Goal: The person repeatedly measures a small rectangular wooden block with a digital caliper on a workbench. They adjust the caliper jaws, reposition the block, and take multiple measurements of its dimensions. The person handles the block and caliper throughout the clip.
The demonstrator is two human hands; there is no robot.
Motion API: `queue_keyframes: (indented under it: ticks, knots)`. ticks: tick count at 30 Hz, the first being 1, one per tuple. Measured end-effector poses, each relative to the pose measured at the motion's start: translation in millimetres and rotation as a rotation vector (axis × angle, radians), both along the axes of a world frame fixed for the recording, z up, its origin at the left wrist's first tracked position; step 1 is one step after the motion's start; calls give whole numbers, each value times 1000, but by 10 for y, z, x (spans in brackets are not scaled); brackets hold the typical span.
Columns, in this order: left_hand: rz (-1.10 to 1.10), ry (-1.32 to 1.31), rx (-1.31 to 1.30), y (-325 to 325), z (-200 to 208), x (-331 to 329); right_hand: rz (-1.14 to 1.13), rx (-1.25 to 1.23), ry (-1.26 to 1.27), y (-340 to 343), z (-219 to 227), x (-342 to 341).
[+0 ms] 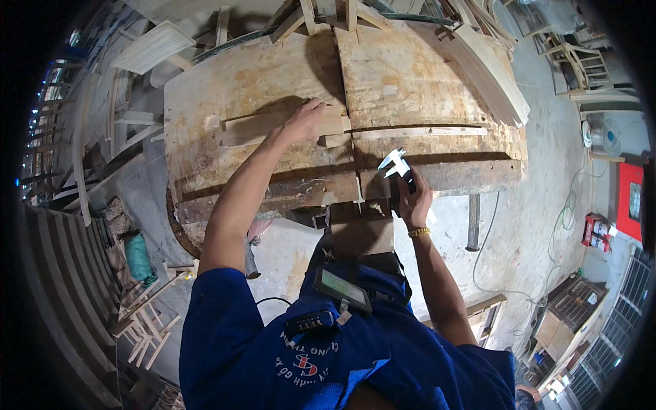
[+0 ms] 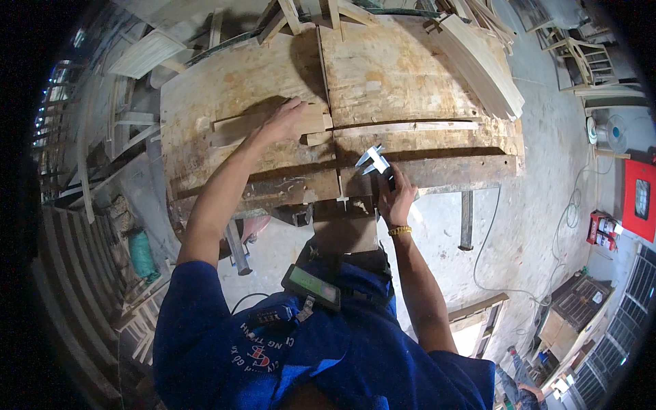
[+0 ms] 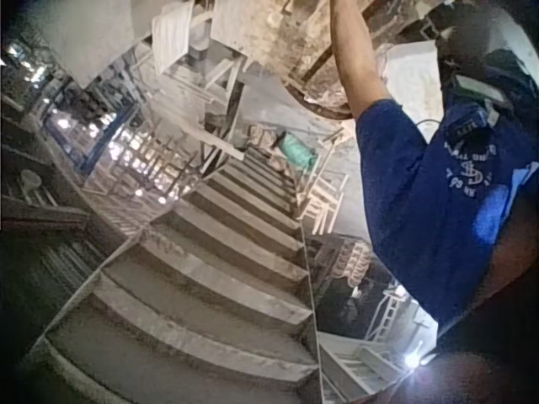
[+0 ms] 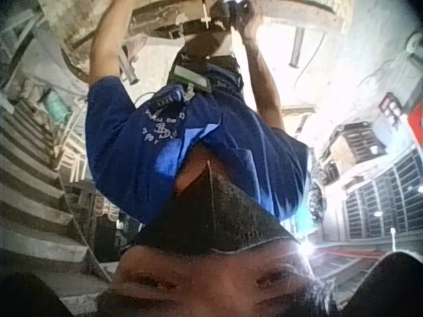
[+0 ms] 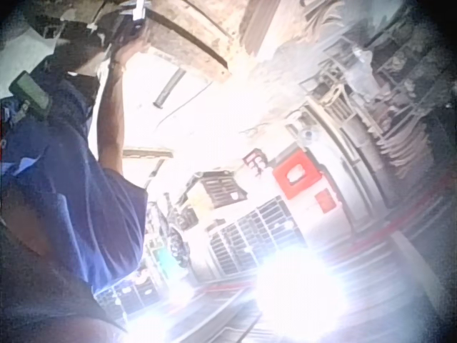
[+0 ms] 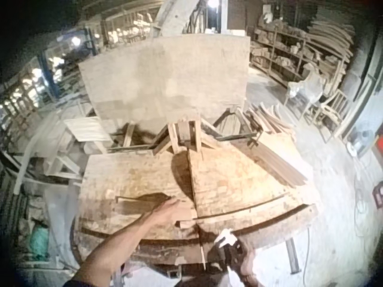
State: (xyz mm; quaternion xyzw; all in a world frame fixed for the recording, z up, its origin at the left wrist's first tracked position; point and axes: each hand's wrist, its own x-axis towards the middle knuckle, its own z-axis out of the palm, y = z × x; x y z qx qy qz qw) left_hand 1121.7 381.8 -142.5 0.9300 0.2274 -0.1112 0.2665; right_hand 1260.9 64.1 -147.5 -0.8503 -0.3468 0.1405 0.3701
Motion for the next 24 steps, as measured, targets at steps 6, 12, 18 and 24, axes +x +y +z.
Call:
queue_keyframes:
  ticks: [6,12,18,24]
  knots:
    - [-1,-104,34,72,-167,-89,11,43,31,56,27,-21]
    - [-31,-113,23,62,-215,-47,-4,49,-53,22,29,-16]
    - [-25,-41,-6,82,-209,-47,-8,17,-16,30,27,-14]
    - [201,-59,-321,29,-191,40,-26,25,-14,23,-1,9]
